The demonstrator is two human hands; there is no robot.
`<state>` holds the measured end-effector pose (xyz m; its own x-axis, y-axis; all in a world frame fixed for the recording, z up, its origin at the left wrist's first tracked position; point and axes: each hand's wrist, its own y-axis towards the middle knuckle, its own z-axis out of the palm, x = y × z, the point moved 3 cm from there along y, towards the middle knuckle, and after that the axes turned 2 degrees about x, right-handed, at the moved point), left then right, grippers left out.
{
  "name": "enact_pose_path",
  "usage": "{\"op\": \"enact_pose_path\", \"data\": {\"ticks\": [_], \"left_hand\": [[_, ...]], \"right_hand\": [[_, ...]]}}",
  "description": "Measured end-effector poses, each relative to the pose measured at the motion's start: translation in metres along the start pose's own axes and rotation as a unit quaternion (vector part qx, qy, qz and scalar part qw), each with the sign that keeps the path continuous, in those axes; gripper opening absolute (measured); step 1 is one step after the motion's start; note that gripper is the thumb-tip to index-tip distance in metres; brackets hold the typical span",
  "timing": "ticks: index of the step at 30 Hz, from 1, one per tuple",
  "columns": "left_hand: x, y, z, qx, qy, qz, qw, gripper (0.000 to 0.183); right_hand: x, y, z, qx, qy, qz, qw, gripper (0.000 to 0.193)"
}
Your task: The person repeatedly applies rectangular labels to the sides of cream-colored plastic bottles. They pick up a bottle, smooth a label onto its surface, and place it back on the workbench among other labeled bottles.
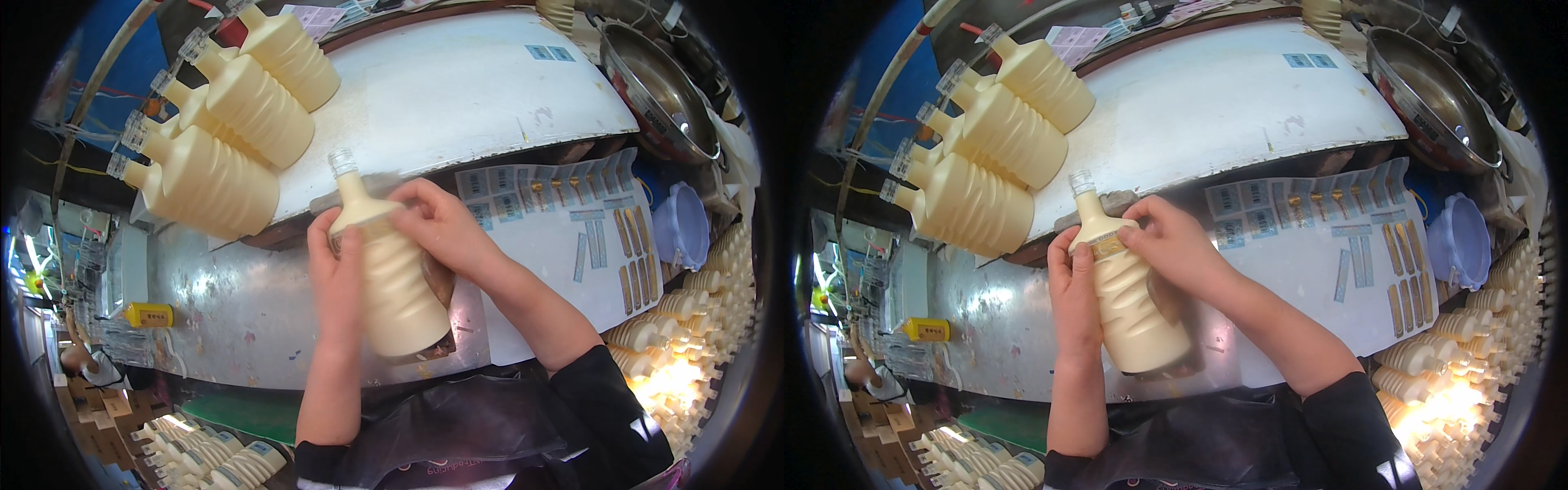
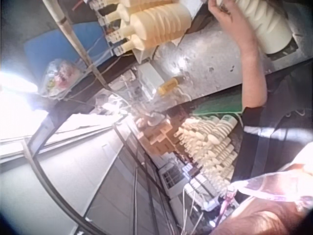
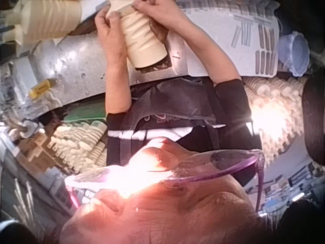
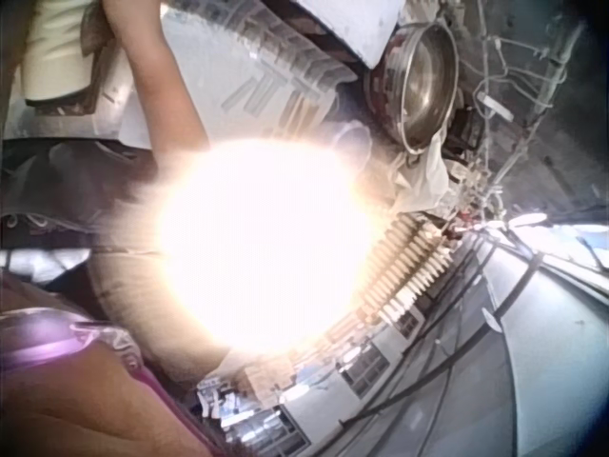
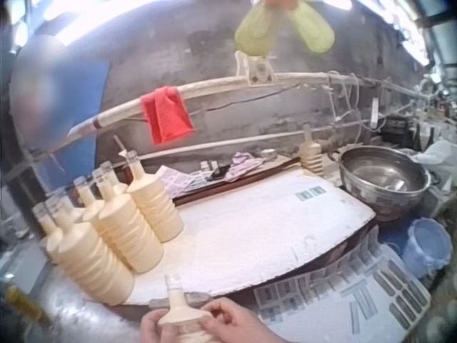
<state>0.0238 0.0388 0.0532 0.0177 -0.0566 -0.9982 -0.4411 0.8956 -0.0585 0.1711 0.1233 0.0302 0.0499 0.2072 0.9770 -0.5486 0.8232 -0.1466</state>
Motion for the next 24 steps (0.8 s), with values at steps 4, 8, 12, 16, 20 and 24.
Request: {"op": "enact_pose_path", "data": {"ticks": [4,8,12,16,20,24], "left_hand": [[0.0014,0.0011,0.0,0.001,0.002,0.003,1.0,0.032],[0.0018,0.002,-0.0002,0.001,0.007,-0.005,1.0,0.032],[0.0044,0.004,-0.0035,-0.003,0.009,0.01,1.0,0.031],[0.005,0.0046,-0.0022,-0.001,0.013,0.014,1.0,0.03],[0.0052,0.0045,-0.0025,0.001,0.024,0.012,1.0,0.029],[0.0048,0.0042,-0.0009,0.001,0.038,0.024,0.999,0.029]], "right_hand": [[-0.0002,-0.0001,0.0003,-0.001,-0.017,-0.003,1.0,0.025],[0.0003,0.0003,0.0004,-0.007,-0.023,-0.006,1.0,0.025],[0.0035,0.0003,-0.0001,-0.014,-0.008,-0.012,1.0,0.023],[-0.0002,0.0007,0.0018,-0.006,0.021,-0.017,1.0,0.022],[-0.0028,0.0009,0.0014,-0.006,0.0,-0.019,1.0,0.022],[0.0003,-0.0017,0.0013,-0.02,-0.002,-0.021,1.0,0.023]]}}
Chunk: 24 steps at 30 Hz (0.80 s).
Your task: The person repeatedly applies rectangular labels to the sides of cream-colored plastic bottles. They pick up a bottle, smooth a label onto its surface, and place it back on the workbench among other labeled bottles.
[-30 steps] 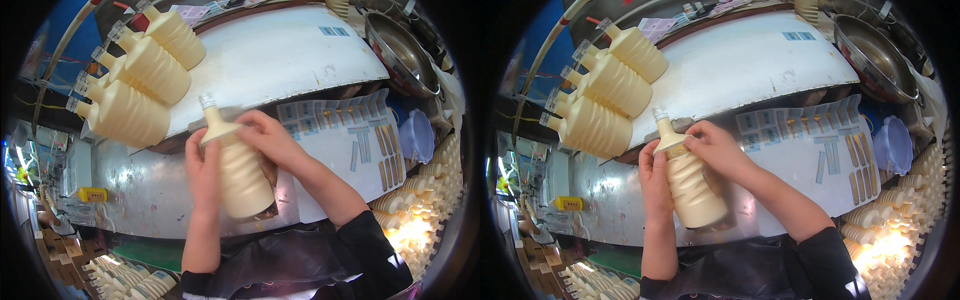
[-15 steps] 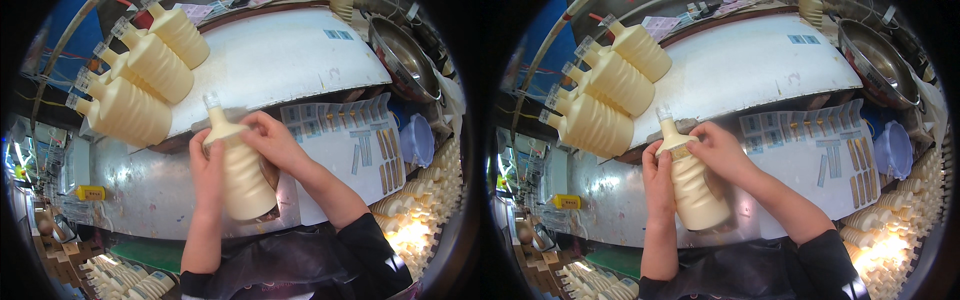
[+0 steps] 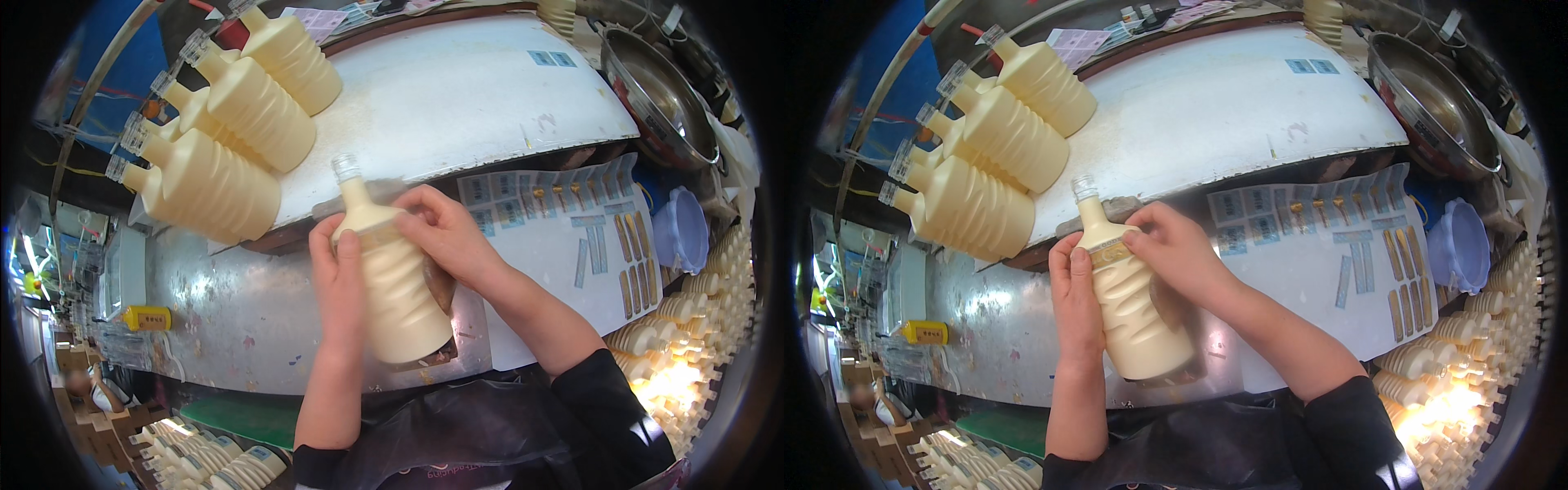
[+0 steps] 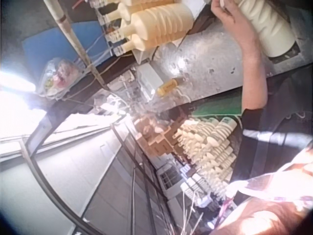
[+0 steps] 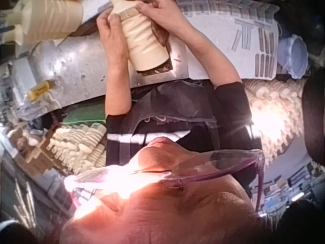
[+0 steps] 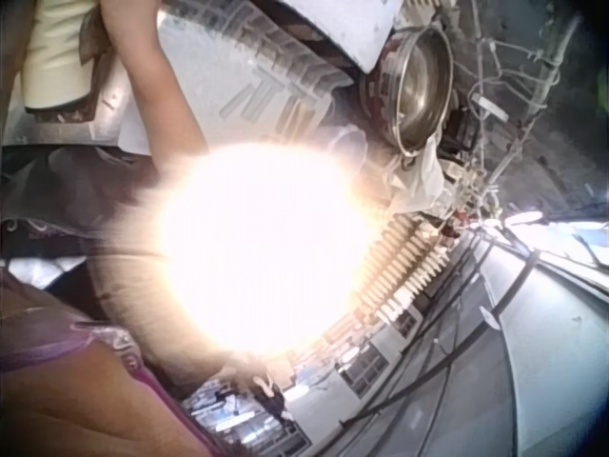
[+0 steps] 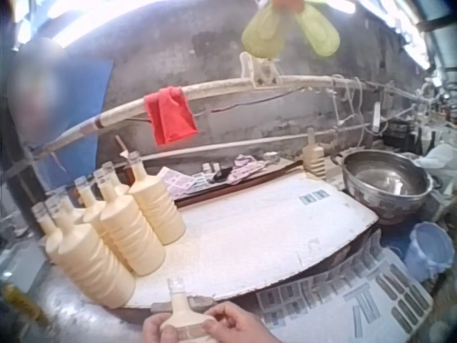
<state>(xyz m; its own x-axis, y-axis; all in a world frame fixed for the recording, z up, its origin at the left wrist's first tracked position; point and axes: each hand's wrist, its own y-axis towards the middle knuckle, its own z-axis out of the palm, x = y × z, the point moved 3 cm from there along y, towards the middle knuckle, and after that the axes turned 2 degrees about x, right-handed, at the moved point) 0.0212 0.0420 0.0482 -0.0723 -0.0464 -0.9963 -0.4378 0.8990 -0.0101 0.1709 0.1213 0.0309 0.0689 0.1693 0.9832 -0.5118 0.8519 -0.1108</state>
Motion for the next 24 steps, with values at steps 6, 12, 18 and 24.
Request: {"op": "enact_pose_path", "data": {"ticks": [6,12,18,24], "left_hand": [[0.0,-0.001,0.0,-0.011,0.0,-0.015,1.0,0.036],[-0.004,-0.002,0.002,-0.014,0.025,-0.006,1.0,0.032],[-0.001,-0.001,-0.001,-0.007,0.042,0.009,0.999,0.033],[-0.006,-0.003,0.004,-0.006,0.001,-0.024,1.0,0.038]], "right_hand": [[-0.003,0.005,-0.045,-0.038,0.156,0.052,0.986,0.033],[0.048,-0.011,-0.005,-0.099,0.025,-0.087,0.991,0.022],[0.035,-0.028,-0.005,-0.169,-0.207,-0.153,0.951,0.028],[0.01,-0.028,-0.02,-0.183,-0.129,-0.145,0.964,0.026]]}}
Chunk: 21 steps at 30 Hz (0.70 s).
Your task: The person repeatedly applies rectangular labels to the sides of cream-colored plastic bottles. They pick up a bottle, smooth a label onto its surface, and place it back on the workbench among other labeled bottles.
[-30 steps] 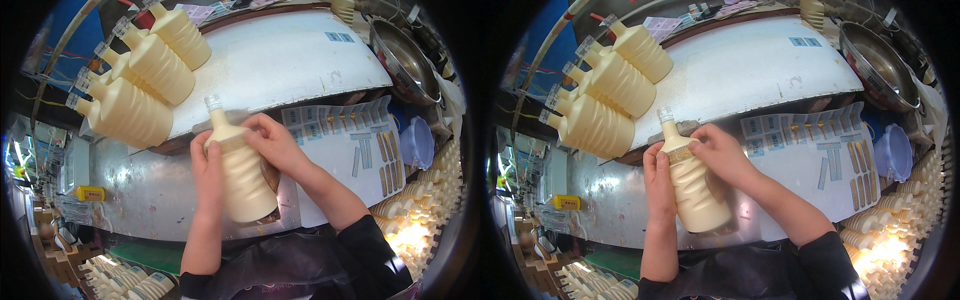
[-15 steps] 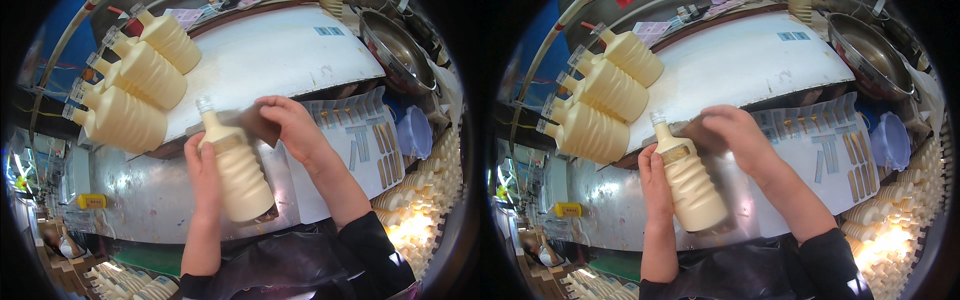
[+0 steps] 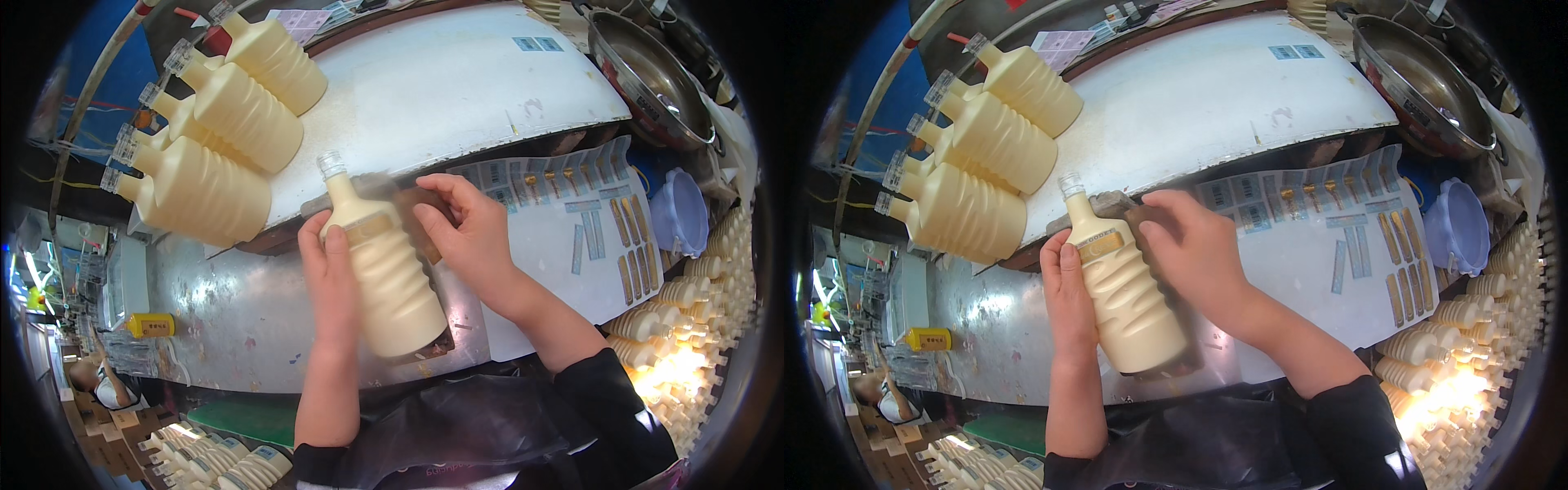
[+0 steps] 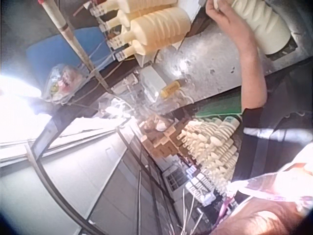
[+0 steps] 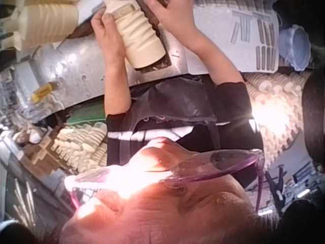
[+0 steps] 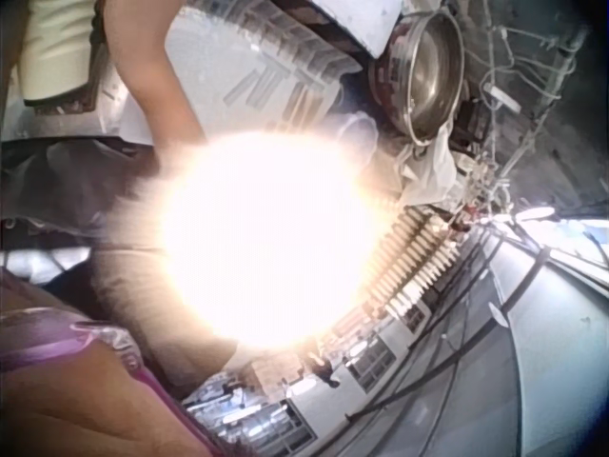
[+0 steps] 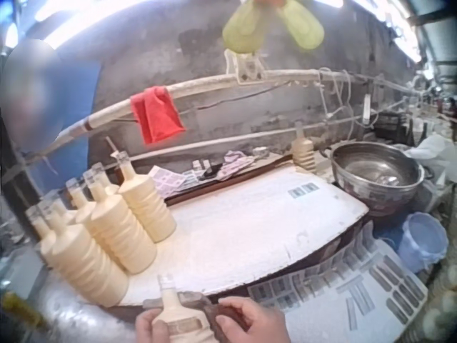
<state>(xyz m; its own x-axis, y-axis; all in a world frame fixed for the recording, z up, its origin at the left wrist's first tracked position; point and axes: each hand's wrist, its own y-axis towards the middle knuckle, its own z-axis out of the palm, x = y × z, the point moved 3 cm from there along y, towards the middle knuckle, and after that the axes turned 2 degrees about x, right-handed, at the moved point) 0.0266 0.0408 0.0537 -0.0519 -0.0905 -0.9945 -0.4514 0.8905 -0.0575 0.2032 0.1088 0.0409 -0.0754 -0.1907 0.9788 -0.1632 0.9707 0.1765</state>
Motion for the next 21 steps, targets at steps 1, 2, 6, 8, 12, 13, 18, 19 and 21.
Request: {"op": "enact_pose_path", "data": {"ticks": [1,2,6,8,12,13,18,19,21], "left_hand": [[0.001,0.001,0.0,0.003,-0.004,0.002,1.0,0.038],[0.002,0.001,-0.001,0.002,-0.003,0.0,1.0,0.038],[0.005,0.003,-0.003,0.001,0.005,0.004,1.0,0.038],[0.005,0.003,-0.004,0.0,0.007,0.007,1.0,0.038],[0.006,0.003,-0.003,0.0,-0.014,0.003,1.0,0.038],[0.007,0.004,-0.003,0.002,-0.022,0.002,1.0,0.038],[0.003,0.002,-0.002,0.004,-0.012,-0.004,1.0,0.039],[0.003,0.002,-0.002,0.008,-0.009,-0.006,1.0,0.04],[0.002,0.002,-0.001,0.007,-0.001,-0.004,1.0,0.037]], "right_hand": [[0.002,0.0,0.001,-0.001,0.027,-0.004,1.0,0.026],[0.004,0.0,0.003,0.001,0.054,-0.008,0.999,0.025],[0.009,0.008,-0.004,-0.001,0.019,0.0,1.0,0.018],[0.002,0.014,0.0,-0.018,0.096,-0.015,0.995,0.014],[-0.005,0.019,0.007,0.114,0.083,0.13,0.981,0.022],[-0.002,0.019,0.01,0.137,0.05,0.138,0.98,0.024],[-0.002,0.019,0.022,0.2,0.017,0.17,0.965,0.038],[-0.006,0.019,0.023,0.203,0.045,0.175,0.962,0.038],[-0.015,0.019,0.026,0.201,0.089,0.177,0.959,0.037]]}}
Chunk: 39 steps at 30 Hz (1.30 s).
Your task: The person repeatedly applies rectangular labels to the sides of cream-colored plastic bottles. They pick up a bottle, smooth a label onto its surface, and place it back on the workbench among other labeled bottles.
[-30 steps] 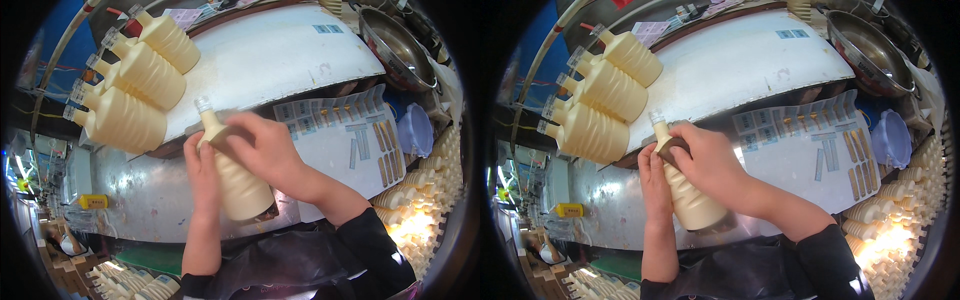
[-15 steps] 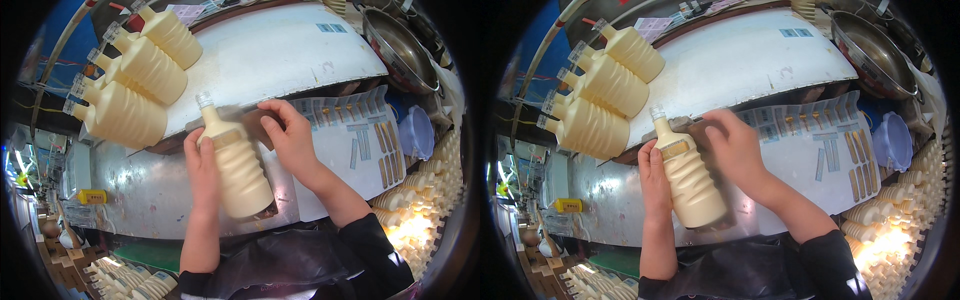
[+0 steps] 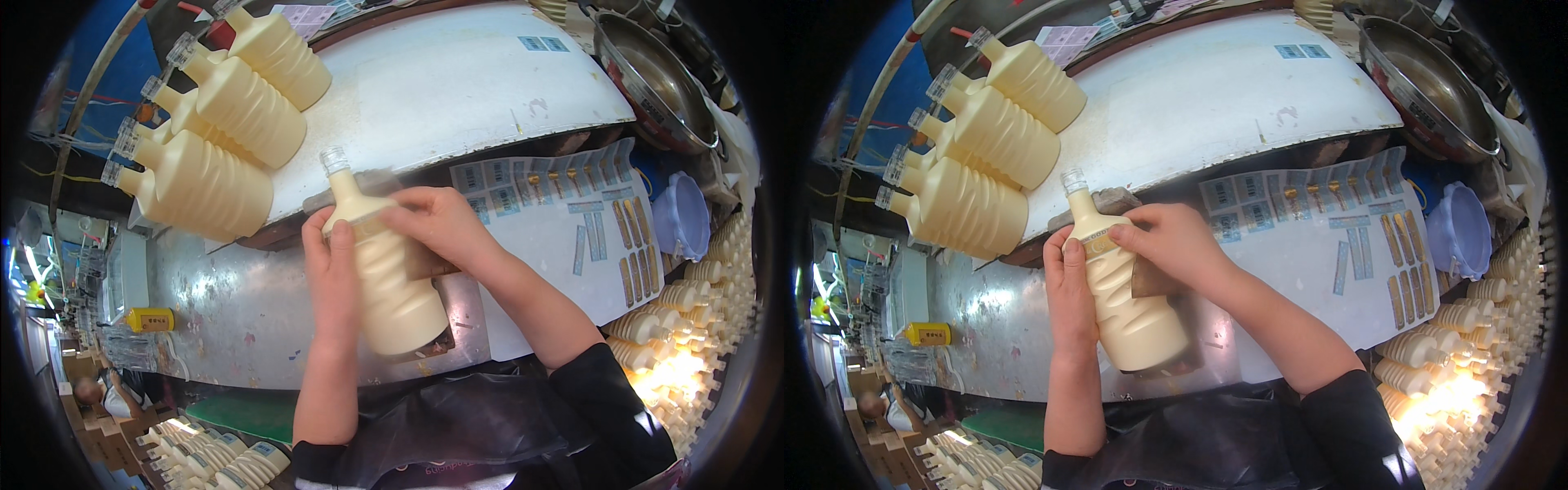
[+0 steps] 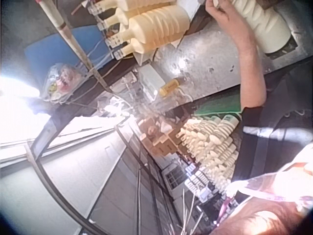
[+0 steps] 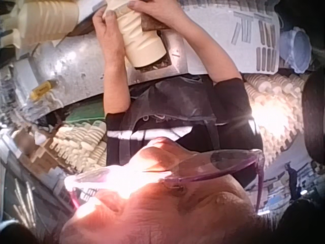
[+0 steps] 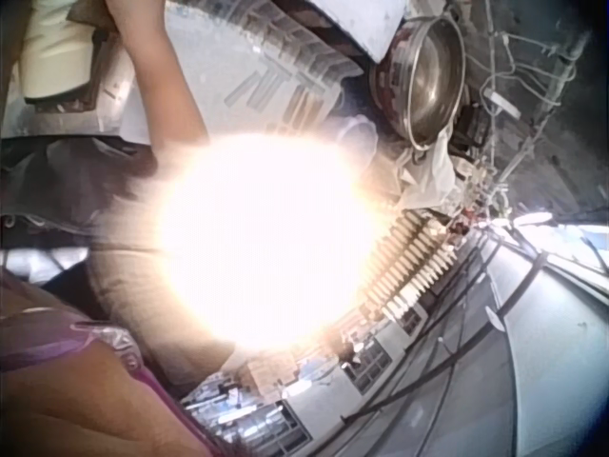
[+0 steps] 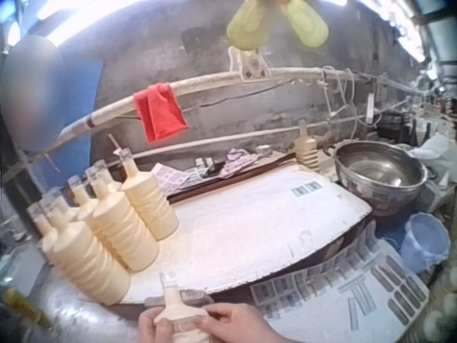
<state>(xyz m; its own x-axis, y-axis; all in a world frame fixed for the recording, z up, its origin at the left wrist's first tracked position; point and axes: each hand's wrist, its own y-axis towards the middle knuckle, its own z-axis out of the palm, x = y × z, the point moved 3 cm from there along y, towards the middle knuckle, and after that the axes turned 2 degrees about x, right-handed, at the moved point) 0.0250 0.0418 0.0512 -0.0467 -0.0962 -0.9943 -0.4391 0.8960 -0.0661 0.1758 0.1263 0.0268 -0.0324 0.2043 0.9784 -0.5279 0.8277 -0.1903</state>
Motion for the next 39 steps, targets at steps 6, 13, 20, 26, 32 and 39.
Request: {"op": "enact_pose_path", "data": {"ticks": [6,13,20,26,32,39], "left_hand": [[0.011,0.008,-0.01,-0.02,-0.078,-0.024,0.996,0.038],[0.025,-0.001,-0.017,0.033,-0.207,-0.119,0.971,0.056],[0.02,-0.001,-0.021,0.059,-0.167,-0.008,0.984,0.058],[0.029,0.011,-0.021,0.071,-0.168,-0.012,0.983,0.029],[0.039,0.017,-0.022,0.08,-0.199,0.001,0.977,0.025],[0.045,0.018,-0.026,0.089,-0.246,-0.013,0.965,0.032]], "right_hand": [[-0.006,0.002,-0.008,0.013,0.035,0.001,0.999,0.037],[0.026,-0.018,0.002,-0.02,-0.111,-0.028,0.993,0.046],[0.041,-0.017,0.011,-0.057,-0.246,0.032,0.967,0.061],[0.036,-0.015,0.017,-0.093,-0.226,-0.001,0.97,0.045],[0.03,-0.015,0.018,-0.097,-0.225,-0.021,0.969,0.043],[0.027,-0.015,0.017,-0.089,-0.199,-0.014,0.976,0.038]]}}
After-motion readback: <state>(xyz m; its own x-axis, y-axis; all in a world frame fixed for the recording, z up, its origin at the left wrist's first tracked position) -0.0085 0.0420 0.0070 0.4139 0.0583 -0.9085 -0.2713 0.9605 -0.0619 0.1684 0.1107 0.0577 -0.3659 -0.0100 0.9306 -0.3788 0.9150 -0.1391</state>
